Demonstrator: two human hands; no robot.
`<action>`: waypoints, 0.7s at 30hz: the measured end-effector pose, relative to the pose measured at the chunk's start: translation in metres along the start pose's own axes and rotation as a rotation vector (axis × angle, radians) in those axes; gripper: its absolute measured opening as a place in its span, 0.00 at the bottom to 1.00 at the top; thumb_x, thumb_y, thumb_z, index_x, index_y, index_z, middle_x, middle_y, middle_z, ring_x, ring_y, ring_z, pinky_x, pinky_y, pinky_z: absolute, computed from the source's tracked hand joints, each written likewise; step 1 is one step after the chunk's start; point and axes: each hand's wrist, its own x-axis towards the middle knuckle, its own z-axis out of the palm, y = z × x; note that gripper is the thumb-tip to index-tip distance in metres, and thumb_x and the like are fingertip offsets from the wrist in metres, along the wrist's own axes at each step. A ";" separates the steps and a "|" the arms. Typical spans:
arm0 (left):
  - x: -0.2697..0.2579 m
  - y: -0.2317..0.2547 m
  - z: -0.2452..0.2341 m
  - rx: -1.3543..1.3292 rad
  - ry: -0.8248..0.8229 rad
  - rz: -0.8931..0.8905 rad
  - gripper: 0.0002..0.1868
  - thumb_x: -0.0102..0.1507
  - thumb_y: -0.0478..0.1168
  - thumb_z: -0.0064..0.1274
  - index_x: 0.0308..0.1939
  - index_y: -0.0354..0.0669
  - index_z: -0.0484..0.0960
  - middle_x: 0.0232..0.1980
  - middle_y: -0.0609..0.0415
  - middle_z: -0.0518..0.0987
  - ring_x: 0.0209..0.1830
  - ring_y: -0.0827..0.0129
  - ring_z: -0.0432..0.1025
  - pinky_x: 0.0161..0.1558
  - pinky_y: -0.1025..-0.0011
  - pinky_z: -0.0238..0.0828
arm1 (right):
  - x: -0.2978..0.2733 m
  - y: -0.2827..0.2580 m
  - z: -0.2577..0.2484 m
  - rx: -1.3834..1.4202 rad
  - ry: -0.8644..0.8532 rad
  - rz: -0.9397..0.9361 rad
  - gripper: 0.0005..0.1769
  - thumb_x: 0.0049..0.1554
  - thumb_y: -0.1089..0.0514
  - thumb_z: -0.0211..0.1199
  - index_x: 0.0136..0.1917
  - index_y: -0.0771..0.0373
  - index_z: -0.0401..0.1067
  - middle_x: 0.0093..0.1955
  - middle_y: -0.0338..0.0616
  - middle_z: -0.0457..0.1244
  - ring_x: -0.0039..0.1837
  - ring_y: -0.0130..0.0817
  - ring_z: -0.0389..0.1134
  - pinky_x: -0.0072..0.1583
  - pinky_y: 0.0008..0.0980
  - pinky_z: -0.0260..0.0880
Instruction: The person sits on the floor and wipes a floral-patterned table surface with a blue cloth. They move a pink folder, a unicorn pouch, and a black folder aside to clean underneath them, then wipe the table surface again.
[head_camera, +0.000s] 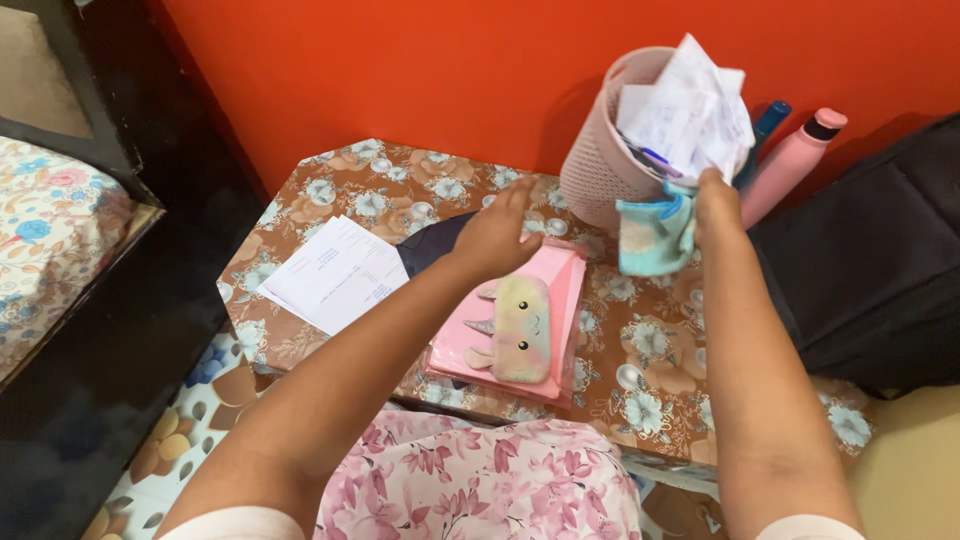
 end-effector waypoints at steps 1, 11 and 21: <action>-0.003 -0.005 -0.004 -0.021 0.008 -0.028 0.45 0.62 0.49 0.56 0.77 0.41 0.51 0.78 0.36 0.58 0.76 0.45 0.58 0.70 0.55 0.60 | 0.002 -0.005 0.008 -0.078 -0.003 -0.060 0.26 0.62 0.45 0.53 0.55 0.73 0.71 0.46 0.47 0.67 0.44 0.35 0.69 0.48 0.40 0.71; -0.034 -0.056 -0.052 -0.077 0.057 -0.251 0.47 0.60 0.48 0.57 0.78 0.43 0.50 0.79 0.42 0.57 0.75 0.47 0.60 0.68 0.56 0.62 | -0.050 0.005 0.180 -0.030 -0.165 0.014 0.22 0.60 0.46 0.53 0.47 0.70 0.71 0.41 0.47 0.64 0.40 0.39 0.65 0.43 0.47 0.68; -0.062 -0.164 -0.100 -0.053 0.158 -0.410 0.46 0.61 0.48 0.57 0.78 0.44 0.50 0.80 0.41 0.56 0.77 0.48 0.57 0.70 0.55 0.60 | -0.055 0.058 0.391 -0.012 -0.286 0.081 0.28 0.60 0.44 0.53 0.54 0.74 0.72 0.46 0.52 0.66 0.44 0.42 0.69 0.46 0.47 0.72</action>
